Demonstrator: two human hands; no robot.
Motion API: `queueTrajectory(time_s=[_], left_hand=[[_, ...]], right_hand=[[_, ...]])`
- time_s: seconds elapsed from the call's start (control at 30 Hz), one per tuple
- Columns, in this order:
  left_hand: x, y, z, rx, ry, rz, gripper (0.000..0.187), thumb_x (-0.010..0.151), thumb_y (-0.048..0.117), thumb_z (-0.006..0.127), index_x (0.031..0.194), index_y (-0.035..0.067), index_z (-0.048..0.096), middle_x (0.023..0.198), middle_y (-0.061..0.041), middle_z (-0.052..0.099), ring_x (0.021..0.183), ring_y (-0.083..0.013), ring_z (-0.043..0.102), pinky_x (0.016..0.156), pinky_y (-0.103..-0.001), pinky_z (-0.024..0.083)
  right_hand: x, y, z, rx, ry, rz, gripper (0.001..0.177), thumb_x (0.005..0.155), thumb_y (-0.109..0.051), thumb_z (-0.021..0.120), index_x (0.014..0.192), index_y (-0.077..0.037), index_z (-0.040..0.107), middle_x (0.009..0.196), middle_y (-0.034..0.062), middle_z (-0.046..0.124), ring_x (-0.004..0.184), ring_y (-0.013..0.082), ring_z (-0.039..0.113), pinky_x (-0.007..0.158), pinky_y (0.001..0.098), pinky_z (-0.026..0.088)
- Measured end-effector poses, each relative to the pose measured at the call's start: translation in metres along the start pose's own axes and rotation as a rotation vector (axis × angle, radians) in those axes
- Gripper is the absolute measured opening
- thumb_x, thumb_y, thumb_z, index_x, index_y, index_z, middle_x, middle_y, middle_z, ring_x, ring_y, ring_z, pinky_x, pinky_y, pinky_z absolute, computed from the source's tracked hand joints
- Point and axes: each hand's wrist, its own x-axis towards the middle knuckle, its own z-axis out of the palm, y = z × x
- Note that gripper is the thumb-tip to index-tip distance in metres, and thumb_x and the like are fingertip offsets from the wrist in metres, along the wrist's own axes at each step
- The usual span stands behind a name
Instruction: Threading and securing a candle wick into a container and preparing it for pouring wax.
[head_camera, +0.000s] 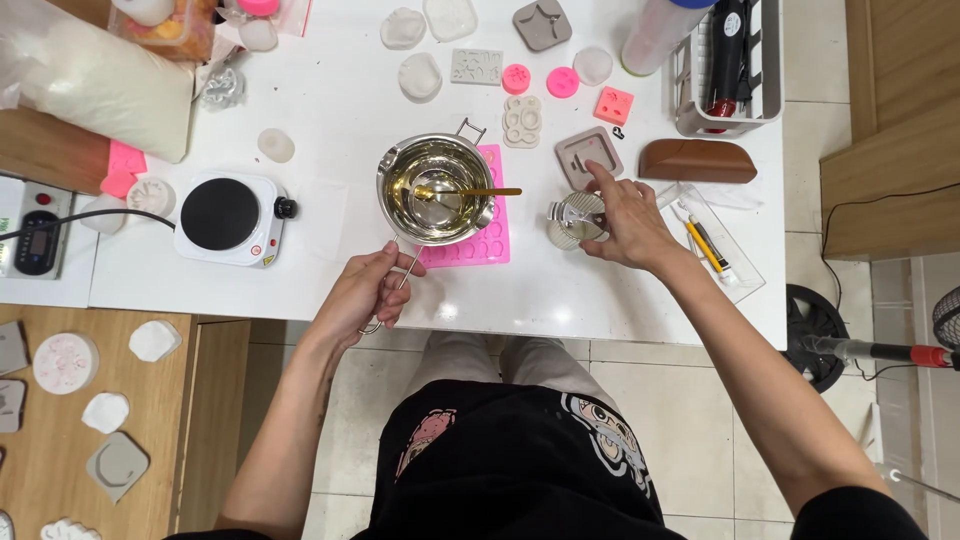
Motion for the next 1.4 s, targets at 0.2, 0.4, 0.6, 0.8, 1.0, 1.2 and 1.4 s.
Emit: queueTrajectory(time_s=[0.2, 0.4, 0.6, 0.8, 1.0, 1.2, 1.4], left_hand=[[0.0, -0.002, -0.002, 0.001, 0.008, 0.004, 0.051, 0.111, 0.039, 0.037, 0.11, -0.005, 0.063, 0.053, -0.002, 0.038, 0.032, -0.0098, 0.037, 0.033, -0.03, 0.045], [-0.009, 0.002, -0.002, 0.026, 0.003, -0.015, 0.051, 0.111, 0.038, 0.036, 0.108, -0.005, 0.063, 0.053, -0.002, 0.038, 0.032, -0.01, 0.037, 0.034, -0.03, 0.045], [-0.008, -0.002, -0.004, 0.016, 0.004, -0.014, 0.051, 0.111, 0.04, 0.037, 0.107, -0.004, 0.063, 0.052, -0.002, 0.039, 0.032, -0.01, 0.038, 0.034, -0.03, 0.046], [-0.005, -0.006, -0.001, 0.006, 0.014, -0.013, 0.051, 0.11, 0.041, 0.038, 0.106, -0.003, 0.063, 0.052, -0.002, 0.039, 0.032, -0.0104, 0.039, 0.034, -0.03, 0.046], [-0.002, -0.004, 0.002, 0.017, 0.016, -0.02, 0.051, 0.11, 0.04, 0.038, 0.106, -0.004, 0.064, 0.052, -0.003, 0.039, 0.032, -0.0106, 0.039, 0.034, -0.031, 0.046], [0.005, -0.005, 0.003, 0.018, 0.011, -0.021, 0.052, 0.11, 0.041, 0.039, 0.107, -0.004, 0.064, 0.052, -0.002, 0.039, 0.032, -0.0103, 0.039, 0.034, -0.031, 0.047], [0.017, -0.006, 0.01, 0.038, 0.007, -0.032, 0.051, 0.11, 0.039, 0.038, 0.106, -0.004, 0.064, 0.052, -0.003, 0.04, 0.032, -0.0109, 0.039, 0.034, -0.031, 0.047]], right_hand=[[-0.005, -0.021, 0.003, -0.095, 0.114, 0.132, 0.12, 0.074, -0.034, 0.088, 0.165, -0.007, 0.014, 0.128, 0.0185, 0.062, 0.123, 0.0362, 0.055, 0.117, 0.0598, 0.025], [-0.005, -0.03, 0.005, 0.055, 0.129, 0.218, 0.131, 0.067, -0.042, 0.093, 0.164, -0.007, 0.014, 0.146, 0.0225, 0.05, 0.139, 0.0404, 0.041, 0.116, 0.0605, 0.021], [-0.003, -0.015, -0.002, 0.099, 0.032, 0.096, 0.132, 0.063, -0.028, 0.094, 0.165, -0.011, 0.012, 0.155, 0.0143, 0.047, 0.151, 0.0348, 0.027, 0.122, 0.0627, 0.013], [0.001, -0.009, 0.012, 0.037, 0.095, 0.137, 0.122, 0.069, -0.026, 0.09, 0.164, -0.01, 0.015, 0.14, 0.0147, 0.057, 0.138, 0.0322, 0.045, 0.119, 0.056, 0.021], [-0.002, -0.017, 0.015, 0.03, 0.161, 0.18, 0.117, 0.071, -0.026, 0.088, 0.163, -0.008, 0.018, 0.135, 0.017, 0.059, 0.131, 0.0345, 0.05, 0.116, 0.0571, 0.025], [-0.011, -0.025, 0.004, 0.2, 0.223, 0.196, 0.115, 0.07, -0.032, 0.093, 0.161, -0.007, 0.027, 0.144, 0.0186, 0.053, 0.14, 0.038, 0.043, 0.117, 0.0587, 0.026], [-0.013, 0.008, 0.011, 0.161, 0.392, 0.06, 0.018, 0.089, -0.028, 0.082, 0.106, -0.027, 0.076, 0.127, -0.0044, 0.056, 0.125, 0.0203, 0.05, 0.107, 0.0451, 0.038]])
